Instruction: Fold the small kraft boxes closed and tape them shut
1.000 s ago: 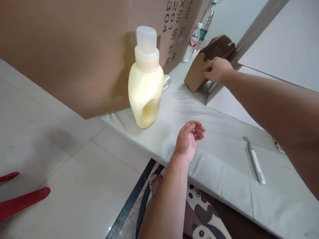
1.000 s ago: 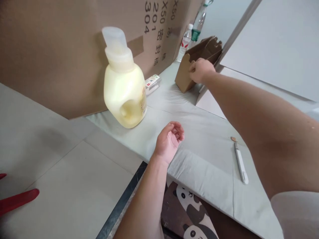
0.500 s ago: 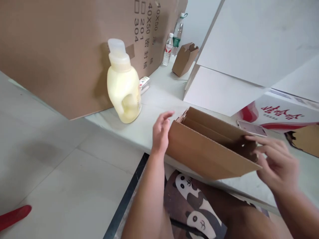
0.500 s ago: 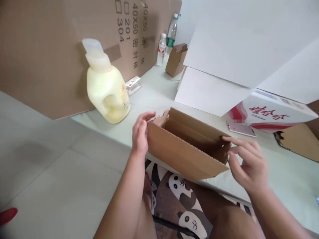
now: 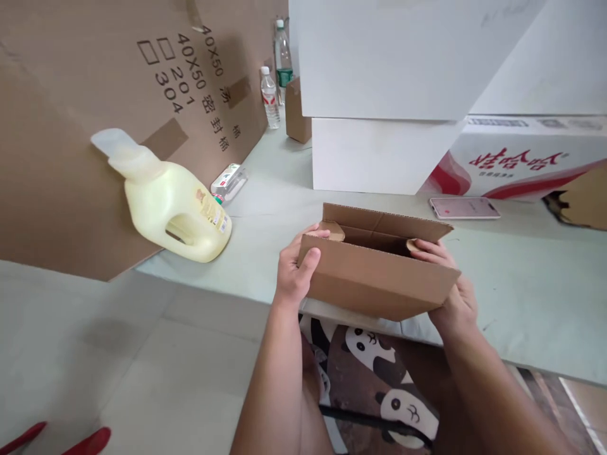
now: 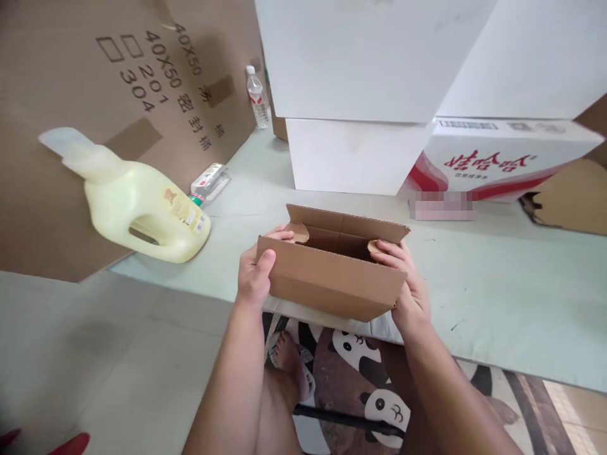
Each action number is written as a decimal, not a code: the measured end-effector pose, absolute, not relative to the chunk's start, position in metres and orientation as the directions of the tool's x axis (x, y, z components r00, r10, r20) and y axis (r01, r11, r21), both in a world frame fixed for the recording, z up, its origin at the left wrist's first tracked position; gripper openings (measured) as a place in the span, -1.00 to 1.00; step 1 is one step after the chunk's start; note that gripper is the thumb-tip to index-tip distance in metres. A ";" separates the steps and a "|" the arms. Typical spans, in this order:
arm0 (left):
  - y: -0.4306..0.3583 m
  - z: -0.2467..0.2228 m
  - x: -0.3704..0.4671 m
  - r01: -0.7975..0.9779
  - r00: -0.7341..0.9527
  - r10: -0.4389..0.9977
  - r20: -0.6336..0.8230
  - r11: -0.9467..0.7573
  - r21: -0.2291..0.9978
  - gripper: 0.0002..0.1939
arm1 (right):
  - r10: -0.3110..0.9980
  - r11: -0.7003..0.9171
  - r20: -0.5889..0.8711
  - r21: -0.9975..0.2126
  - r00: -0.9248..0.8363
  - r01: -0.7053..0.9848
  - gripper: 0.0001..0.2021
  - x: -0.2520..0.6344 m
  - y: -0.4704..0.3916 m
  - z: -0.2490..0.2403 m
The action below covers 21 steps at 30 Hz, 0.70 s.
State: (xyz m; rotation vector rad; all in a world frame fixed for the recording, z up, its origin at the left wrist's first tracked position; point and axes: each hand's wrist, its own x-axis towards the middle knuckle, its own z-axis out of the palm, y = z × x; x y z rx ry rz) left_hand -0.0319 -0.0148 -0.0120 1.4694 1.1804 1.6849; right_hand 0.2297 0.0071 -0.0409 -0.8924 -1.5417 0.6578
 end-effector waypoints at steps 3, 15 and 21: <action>-0.012 -0.011 -0.026 0.124 -0.231 0.887 0.400 -0.381 0.916 -0.63 | 0.796 0.605 0.605 -0.796 -0.006 0.009 -0.55 0.234 0.003 -0.041; -0.007 -0.028 -0.005 0.039 -0.164 0.904 0.394 -0.394 0.918 -0.39 | 0.884 0.468 0.468 -0.883 -0.021 0.030 -0.22 0.254 -0.007 -0.039; -0.010 -0.025 -0.010 0.179 -0.097 0.899 0.428 -0.407 0.896 -0.55 | 0.873 0.475 0.487 -0.864 0.035 0.168 -0.73 0.257 -0.009 -0.046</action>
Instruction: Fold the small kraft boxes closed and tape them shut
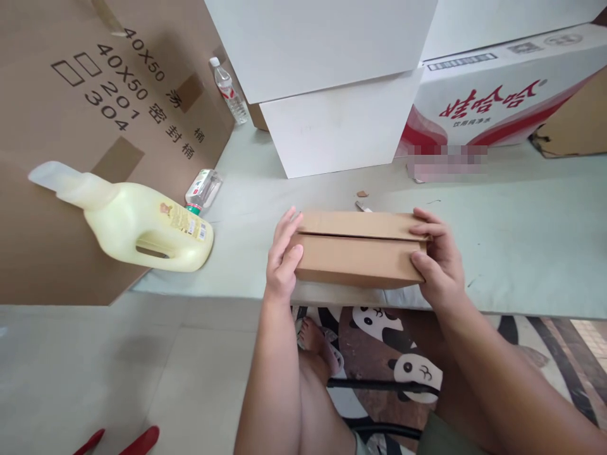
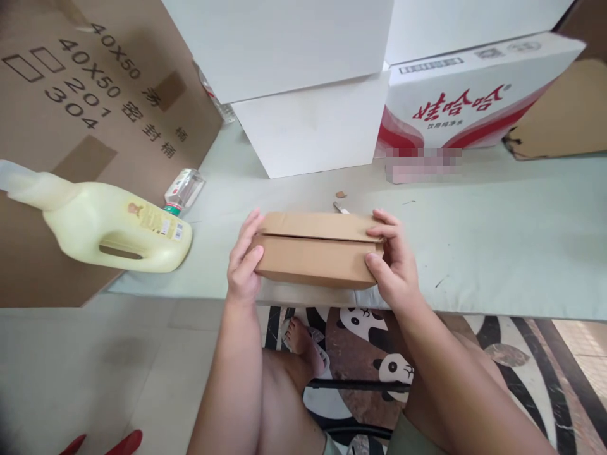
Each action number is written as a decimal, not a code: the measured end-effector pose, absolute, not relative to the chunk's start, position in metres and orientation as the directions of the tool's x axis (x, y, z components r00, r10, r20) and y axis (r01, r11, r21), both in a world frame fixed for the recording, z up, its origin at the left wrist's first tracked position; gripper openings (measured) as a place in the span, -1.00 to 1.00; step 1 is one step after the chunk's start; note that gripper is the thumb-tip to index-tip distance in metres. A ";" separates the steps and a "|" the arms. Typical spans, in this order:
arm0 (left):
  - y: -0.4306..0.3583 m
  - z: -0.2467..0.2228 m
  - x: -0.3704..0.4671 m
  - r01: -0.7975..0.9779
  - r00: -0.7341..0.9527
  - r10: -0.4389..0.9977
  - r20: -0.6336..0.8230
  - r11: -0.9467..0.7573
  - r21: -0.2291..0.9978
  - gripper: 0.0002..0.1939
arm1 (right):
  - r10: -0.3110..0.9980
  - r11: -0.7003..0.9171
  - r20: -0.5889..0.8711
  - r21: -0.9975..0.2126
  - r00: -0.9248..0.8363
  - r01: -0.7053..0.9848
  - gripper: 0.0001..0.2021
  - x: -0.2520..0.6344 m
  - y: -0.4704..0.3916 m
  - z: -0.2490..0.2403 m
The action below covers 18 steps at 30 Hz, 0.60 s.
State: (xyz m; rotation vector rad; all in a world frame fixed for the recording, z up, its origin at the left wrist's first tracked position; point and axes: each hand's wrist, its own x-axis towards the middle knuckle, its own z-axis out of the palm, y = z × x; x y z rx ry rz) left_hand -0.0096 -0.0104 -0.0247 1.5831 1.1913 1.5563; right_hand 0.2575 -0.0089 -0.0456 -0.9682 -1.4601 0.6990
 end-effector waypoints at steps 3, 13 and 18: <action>-0.009 -0.021 -0.011 0.237 -0.067 0.888 0.455 -0.428 0.872 -0.66 | 0.860 0.489 0.508 -0.844 0.038 0.217 -0.79 0.258 -0.010 -0.045; 0.002 -0.034 -0.041 -0.083 -0.435 0.873 0.222 -0.284 0.955 -0.66 | 0.939 0.329 0.339 -0.936 0.062 0.127 -0.53 0.264 0.001 -0.074; 0.008 -0.045 -0.041 -0.158 -0.515 0.857 -0.005 -0.089 0.983 -0.66 | 0.901 0.391 0.345 -0.909 -0.264 0.145 -0.48 0.252 -0.004 -0.068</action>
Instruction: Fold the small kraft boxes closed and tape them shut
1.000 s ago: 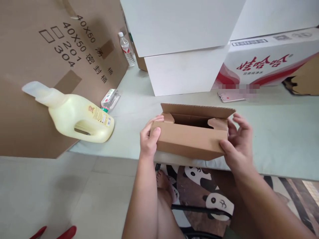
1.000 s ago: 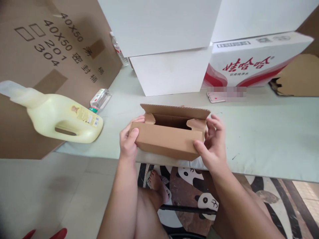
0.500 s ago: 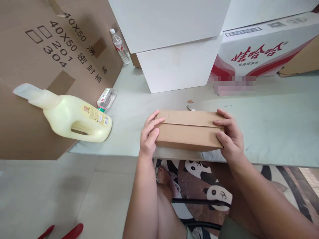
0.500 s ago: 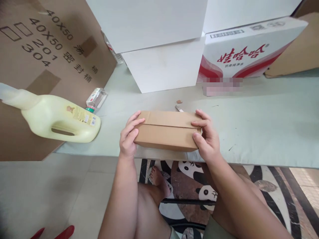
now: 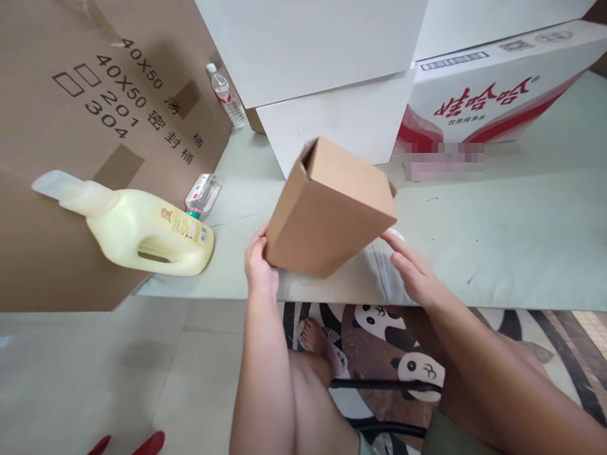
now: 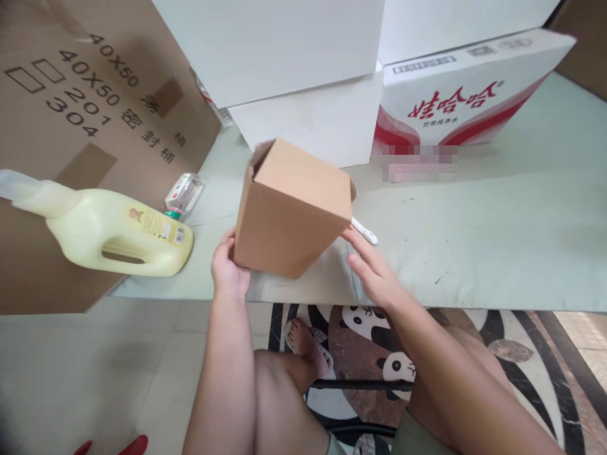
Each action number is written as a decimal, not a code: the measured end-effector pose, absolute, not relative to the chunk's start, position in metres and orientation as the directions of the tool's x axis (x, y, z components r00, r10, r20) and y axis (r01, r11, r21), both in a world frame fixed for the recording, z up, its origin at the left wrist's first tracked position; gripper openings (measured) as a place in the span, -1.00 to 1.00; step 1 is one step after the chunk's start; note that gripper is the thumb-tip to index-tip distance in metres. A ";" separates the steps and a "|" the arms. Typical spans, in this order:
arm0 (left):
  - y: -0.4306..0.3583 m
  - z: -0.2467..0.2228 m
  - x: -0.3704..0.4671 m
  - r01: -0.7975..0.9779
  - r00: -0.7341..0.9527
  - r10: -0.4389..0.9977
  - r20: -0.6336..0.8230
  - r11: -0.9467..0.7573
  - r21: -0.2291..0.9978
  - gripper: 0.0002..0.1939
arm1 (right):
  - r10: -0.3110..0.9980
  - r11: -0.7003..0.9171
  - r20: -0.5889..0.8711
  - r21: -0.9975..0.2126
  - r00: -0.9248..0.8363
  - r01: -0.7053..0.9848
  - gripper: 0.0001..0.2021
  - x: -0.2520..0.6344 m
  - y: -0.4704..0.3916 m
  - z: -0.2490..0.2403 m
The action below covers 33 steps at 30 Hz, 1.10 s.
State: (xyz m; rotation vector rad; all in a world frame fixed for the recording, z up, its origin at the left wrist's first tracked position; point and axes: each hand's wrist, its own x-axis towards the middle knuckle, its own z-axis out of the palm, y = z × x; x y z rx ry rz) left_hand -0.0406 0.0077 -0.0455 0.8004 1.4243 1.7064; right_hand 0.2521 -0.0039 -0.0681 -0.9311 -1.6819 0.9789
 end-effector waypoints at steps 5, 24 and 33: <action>0.006 -0.054 -0.018 -0.170 -0.331 0.940 -0.081 0.025 0.985 -0.56 | 0.826 0.536 0.444 -0.809 -0.347 0.240 -0.42 0.240 -0.011 -0.045; -0.002 -0.050 0.003 -0.328 0.169 0.906 -0.387 0.422 0.845 -0.51 | 0.665 0.747 0.681 -0.610 -0.306 0.264 -0.48 0.243 -0.025 0.000; 0.004 -0.051 -0.009 0.194 -0.399 0.915 -0.062 0.151 0.969 -0.59 | 0.666 0.743 0.653 -0.628 -0.361 0.234 -0.50 0.236 -0.012 -0.028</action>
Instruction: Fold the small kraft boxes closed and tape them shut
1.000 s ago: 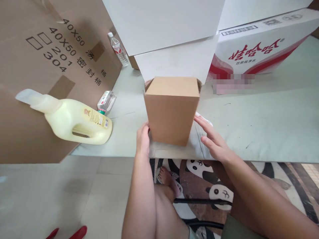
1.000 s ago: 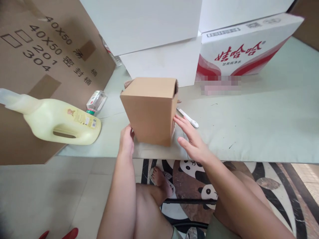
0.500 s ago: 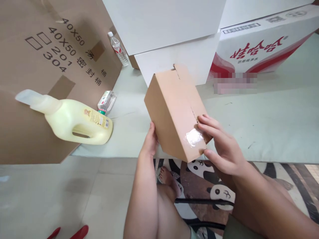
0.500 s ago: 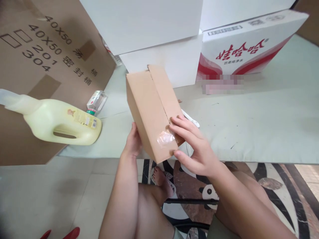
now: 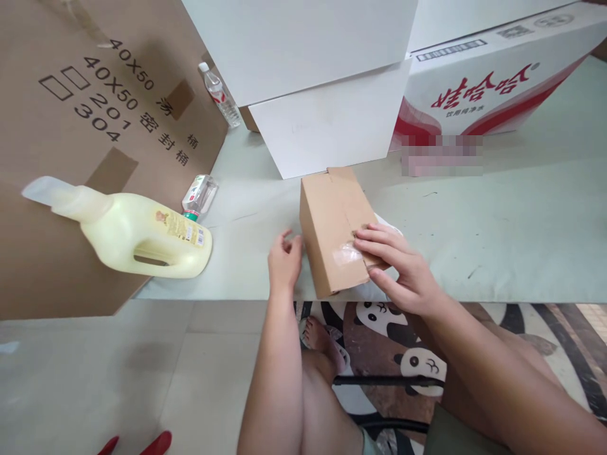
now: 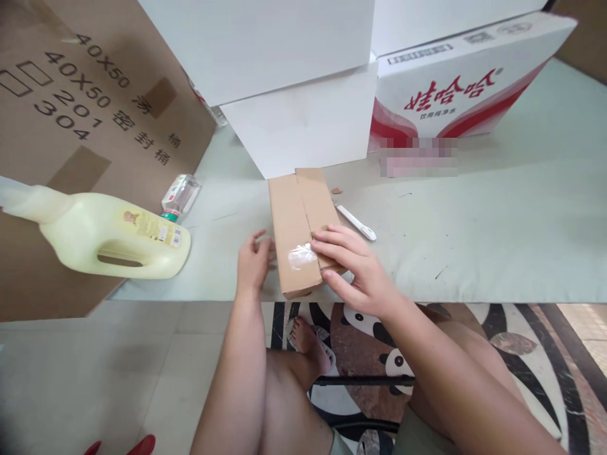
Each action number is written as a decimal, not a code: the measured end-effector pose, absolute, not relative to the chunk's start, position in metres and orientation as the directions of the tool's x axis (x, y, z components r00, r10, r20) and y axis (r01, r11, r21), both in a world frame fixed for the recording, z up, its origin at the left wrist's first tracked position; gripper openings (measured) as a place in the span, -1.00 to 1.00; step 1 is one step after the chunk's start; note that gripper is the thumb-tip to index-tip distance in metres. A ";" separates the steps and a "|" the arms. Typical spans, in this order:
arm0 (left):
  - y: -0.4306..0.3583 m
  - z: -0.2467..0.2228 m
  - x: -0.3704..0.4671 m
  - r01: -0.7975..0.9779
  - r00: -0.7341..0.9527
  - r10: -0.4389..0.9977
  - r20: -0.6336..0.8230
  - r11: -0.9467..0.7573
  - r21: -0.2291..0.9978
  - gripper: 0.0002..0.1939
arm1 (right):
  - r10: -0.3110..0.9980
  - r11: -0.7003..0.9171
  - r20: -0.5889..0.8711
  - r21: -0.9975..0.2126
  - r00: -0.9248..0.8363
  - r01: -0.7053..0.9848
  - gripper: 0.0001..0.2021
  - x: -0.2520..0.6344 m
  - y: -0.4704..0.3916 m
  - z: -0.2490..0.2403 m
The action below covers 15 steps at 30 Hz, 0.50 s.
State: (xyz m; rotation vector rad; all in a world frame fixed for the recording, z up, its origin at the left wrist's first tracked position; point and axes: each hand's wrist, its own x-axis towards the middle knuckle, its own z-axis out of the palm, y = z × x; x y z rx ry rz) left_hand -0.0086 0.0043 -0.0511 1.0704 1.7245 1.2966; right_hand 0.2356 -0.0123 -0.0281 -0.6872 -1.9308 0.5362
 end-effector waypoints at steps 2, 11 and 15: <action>0.002 -0.042 -0.009 0.259 -0.442 0.862 0.246 -0.140 0.956 -0.52 | 0.639 0.761 0.659 -0.614 -0.397 0.207 -0.48 0.230 -0.013 -0.026; -0.007 -0.028 0.010 0.374 -0.136 0.852 0.505 -0.428 0.823 -0.56 | 0.615 0.780 0.681 -0.598 -0.397 0.183 -0.62 0.226 -0.009 -0.019; -0.006 -0.033 0.008 0.358 -0.163 0.858 0.487 -0.408 0.840 -0.58 | 0.871 0.423 0.488 -0.691 -0.053 0.587 -0.71 0.248 0.003 -0.042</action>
